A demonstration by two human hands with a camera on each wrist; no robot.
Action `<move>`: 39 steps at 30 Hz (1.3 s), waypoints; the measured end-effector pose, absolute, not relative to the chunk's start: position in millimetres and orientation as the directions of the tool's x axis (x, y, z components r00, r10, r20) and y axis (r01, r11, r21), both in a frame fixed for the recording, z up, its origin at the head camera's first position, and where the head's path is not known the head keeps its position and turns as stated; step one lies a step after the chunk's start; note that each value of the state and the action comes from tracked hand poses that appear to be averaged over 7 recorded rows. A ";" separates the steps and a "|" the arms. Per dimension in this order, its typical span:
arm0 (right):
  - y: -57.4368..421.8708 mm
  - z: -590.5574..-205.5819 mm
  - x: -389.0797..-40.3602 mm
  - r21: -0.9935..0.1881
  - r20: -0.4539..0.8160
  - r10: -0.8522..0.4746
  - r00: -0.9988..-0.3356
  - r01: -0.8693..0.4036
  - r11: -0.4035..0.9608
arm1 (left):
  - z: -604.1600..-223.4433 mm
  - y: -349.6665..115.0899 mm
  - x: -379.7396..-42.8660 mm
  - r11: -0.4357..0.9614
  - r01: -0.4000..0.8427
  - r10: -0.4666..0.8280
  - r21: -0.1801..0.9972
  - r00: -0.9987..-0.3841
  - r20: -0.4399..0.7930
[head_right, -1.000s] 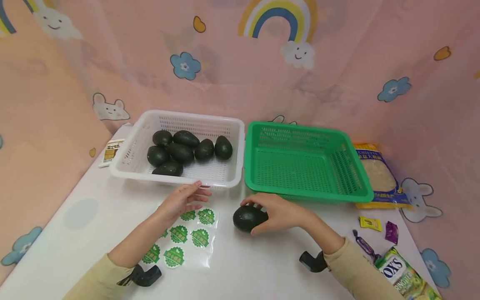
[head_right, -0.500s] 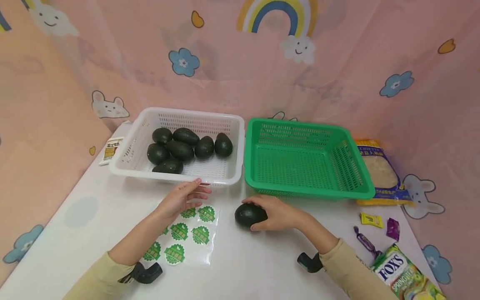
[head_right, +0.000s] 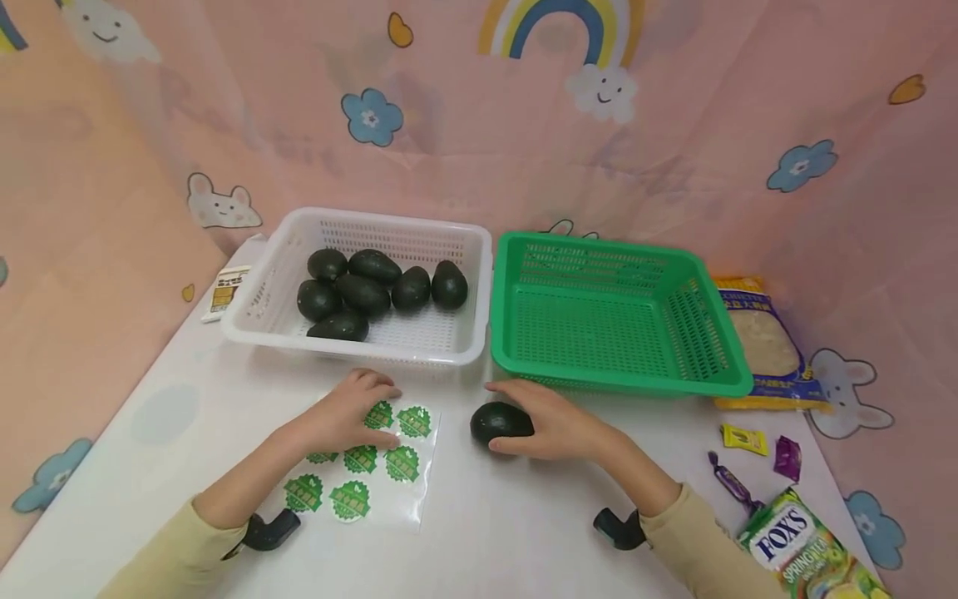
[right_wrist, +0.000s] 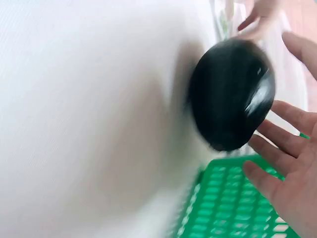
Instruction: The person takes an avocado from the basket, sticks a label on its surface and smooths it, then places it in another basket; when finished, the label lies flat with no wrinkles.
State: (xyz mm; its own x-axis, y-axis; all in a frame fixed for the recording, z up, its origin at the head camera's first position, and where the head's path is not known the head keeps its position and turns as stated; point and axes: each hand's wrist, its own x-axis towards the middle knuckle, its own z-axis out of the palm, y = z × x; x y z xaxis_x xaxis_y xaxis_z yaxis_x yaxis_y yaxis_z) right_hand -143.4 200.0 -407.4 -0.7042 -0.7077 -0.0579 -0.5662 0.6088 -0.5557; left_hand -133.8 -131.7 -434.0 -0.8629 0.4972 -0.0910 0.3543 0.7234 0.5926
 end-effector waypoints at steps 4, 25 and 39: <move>183.9 -402.6 -133.6 -0.509 0.082 -0.738 -0.670 -0.665 0.547 | -440.3 -138.6 -130.9 0.755 0.416 0.517 0.507 -0.853 -0.069; 133.9 -407.6 -108.3 -0.783 0.387 -0.493 -0.779 -0.560 0.271 | -419.3 -147.9 -139.5 0.580 0.421 0.659 0.698 -0.745 -0.098; 186.7 -399.1 -103.0 -0.878 0.001 -0.343 -0.939 -0.165 0.449 | -411.9 -48.9 -112.2 0.394 0.267 0.444 0.879 -0.893 0.072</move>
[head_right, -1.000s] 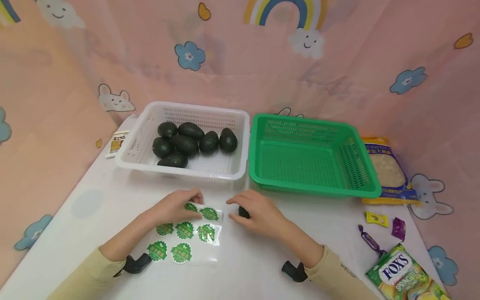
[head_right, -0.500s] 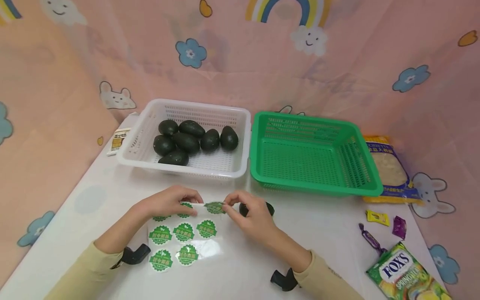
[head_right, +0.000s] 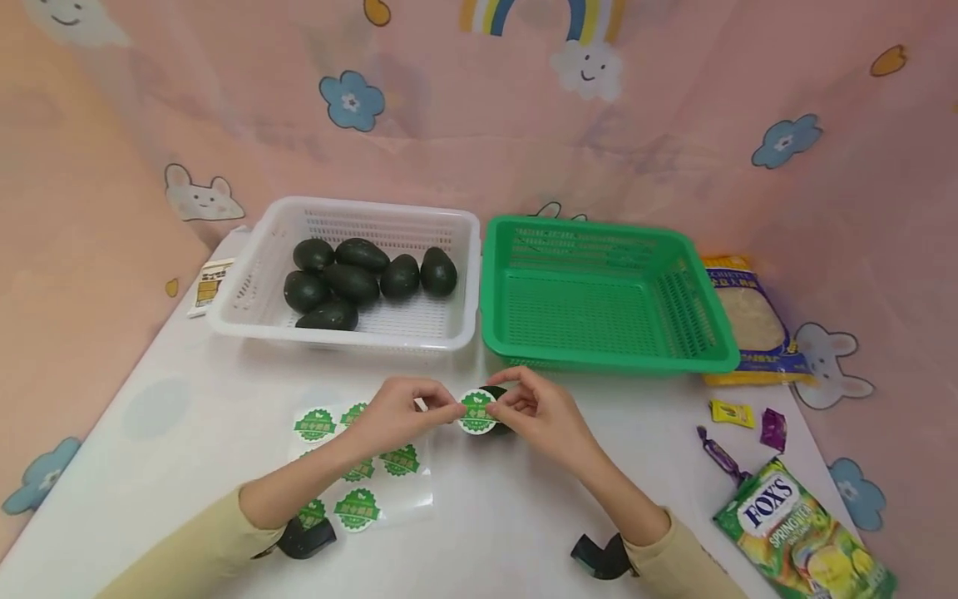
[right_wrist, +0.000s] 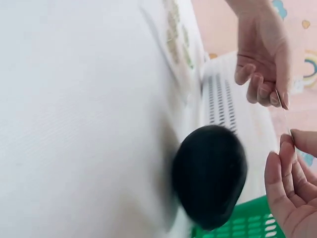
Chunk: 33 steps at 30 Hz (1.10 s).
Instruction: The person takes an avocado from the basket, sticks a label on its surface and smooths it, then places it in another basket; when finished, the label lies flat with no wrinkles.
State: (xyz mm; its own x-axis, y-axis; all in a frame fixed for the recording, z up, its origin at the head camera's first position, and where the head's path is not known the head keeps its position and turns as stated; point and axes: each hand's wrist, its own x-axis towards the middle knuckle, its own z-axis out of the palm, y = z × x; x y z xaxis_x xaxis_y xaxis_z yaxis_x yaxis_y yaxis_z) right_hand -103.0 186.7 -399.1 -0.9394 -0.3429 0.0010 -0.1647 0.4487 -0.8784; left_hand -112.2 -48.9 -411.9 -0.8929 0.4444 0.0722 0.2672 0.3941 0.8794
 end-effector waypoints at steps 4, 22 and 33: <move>193.3 -412.3 -103.6 -0.829 0.045 -0.272 -0.961 -0.188 0.527 | -419.6 -33.5 -122.5 0.502 0.330 0.450 0.799 -0.889 0.084; 214.7 -451.2 -120.1 -0.696 0.352 -0.416 -0.838 -0.532 0.482 | -443.0 -26.4 -139.9 0.497 0.547 0.590 0.674 -0.782 0.199; 216.1 -434.3 -117.9 -0.988 -0.100 -0.087 -0.991 0.088 0.129 | -446.0 -9.7 -135.7 0.580 0.619 0.659 0.530 -0.738 0.142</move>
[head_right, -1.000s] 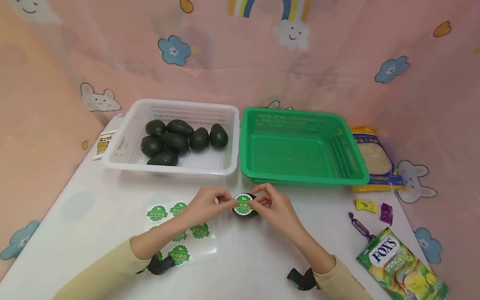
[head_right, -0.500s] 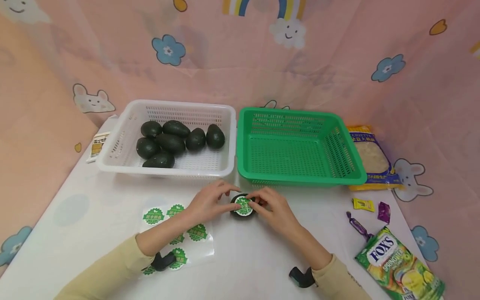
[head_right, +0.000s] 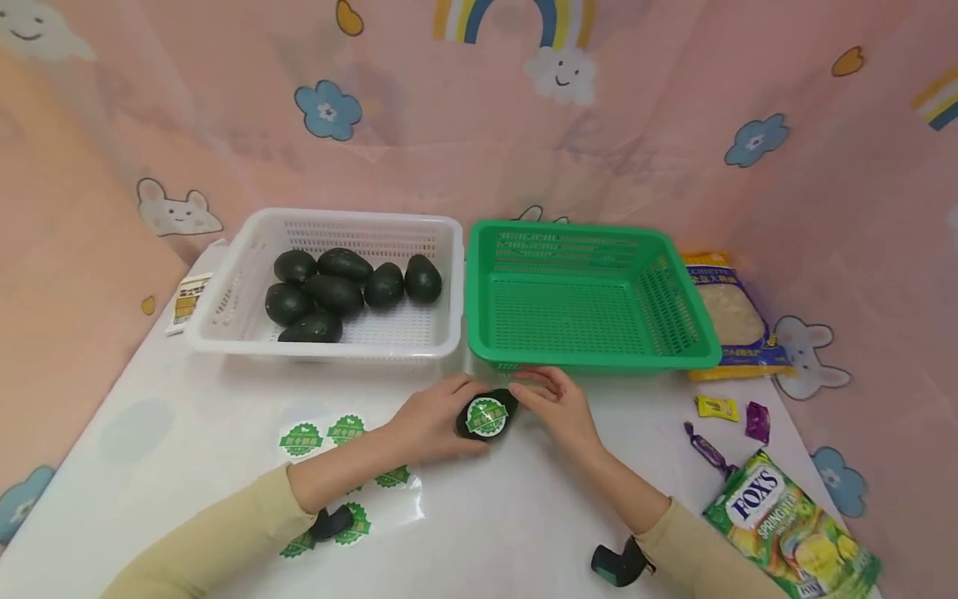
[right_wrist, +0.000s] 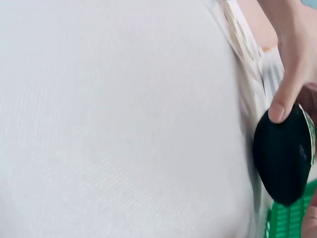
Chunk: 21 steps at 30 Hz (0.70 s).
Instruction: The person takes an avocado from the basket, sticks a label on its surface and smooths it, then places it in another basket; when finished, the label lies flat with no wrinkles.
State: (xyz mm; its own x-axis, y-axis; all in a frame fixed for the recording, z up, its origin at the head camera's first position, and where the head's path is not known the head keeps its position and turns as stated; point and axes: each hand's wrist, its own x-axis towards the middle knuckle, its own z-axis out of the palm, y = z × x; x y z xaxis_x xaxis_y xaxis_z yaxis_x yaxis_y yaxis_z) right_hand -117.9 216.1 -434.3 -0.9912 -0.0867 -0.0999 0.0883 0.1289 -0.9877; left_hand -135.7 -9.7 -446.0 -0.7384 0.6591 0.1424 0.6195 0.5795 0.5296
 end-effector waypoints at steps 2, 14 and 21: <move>211.5 -433.2 -121.0 -0.991 -0.133 -0.046 -0.990 0.133 -0.003 | -444.7 -10.8 -137.2 0.561 0.640 0.683 0.526 -0.716 0.143; 199.8 -437.6 -137.2 -0.969 -0.188 0.143 -0.972 0.159 -0.190 | -368.8 -13.0 -177.9 0.329 0.744 0.793 0.581 -0.551 0.257; 200.9 -442.2 -140.4 -0.984 -0.159 0.073 -0.985 0.152 -0.093 | -347.1 30.0 -229.4 0.520 0.714 0.779 0.468 -0.621 0.081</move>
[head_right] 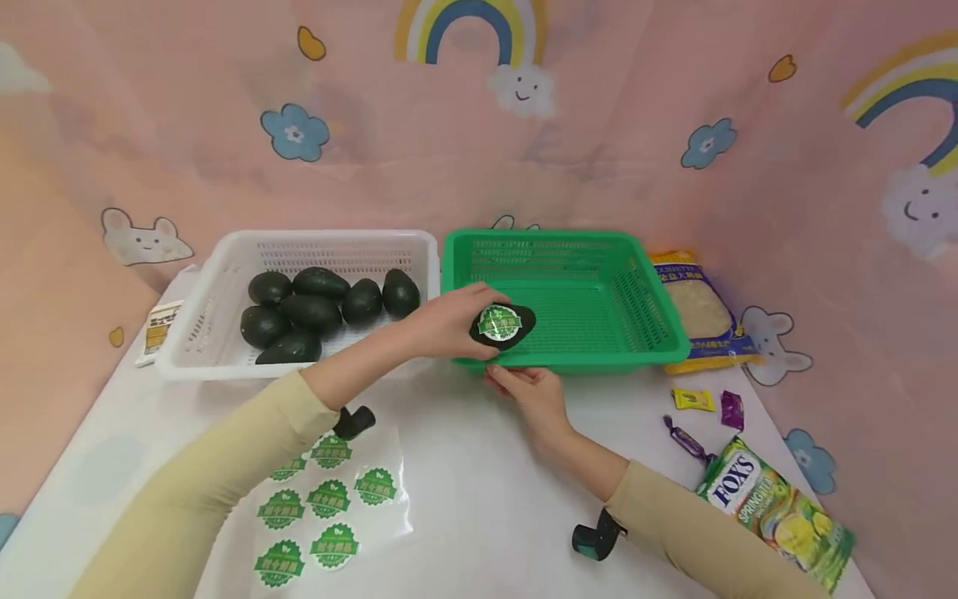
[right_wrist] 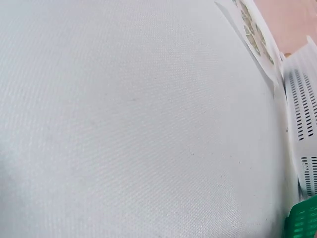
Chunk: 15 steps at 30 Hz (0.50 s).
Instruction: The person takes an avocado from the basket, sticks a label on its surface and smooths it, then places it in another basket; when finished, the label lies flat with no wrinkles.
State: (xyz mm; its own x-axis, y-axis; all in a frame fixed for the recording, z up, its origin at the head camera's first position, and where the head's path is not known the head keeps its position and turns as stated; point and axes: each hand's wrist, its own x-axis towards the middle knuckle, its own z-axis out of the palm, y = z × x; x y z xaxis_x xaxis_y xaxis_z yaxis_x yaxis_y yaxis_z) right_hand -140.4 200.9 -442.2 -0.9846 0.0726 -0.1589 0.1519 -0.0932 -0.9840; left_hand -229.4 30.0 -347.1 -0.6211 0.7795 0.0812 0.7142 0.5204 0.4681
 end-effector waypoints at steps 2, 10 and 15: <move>198.8 -442.8 -141.7 -0.983 -0.166 0.060 -0.984 0.161 -0.089 | -353.1 33.4 -234.3 0.569 0.695 0.771 0.440 -0.637 0.009; 198.0 -443.3 -140.5 -0.979 -0.168 0.068 -0.983 0.159 -0.130 | -377.2 4.2 -196.3 0.338 0.704 0.738 0.625 -0.610 0.288; 199.6 -439.8 -137.4 -0.974 -0.190 0.085 -0.978 0.176 -0.143 | -413.7 -45.2 -158.0 0.241 0.351 0.690 0.905 -0.718 0.094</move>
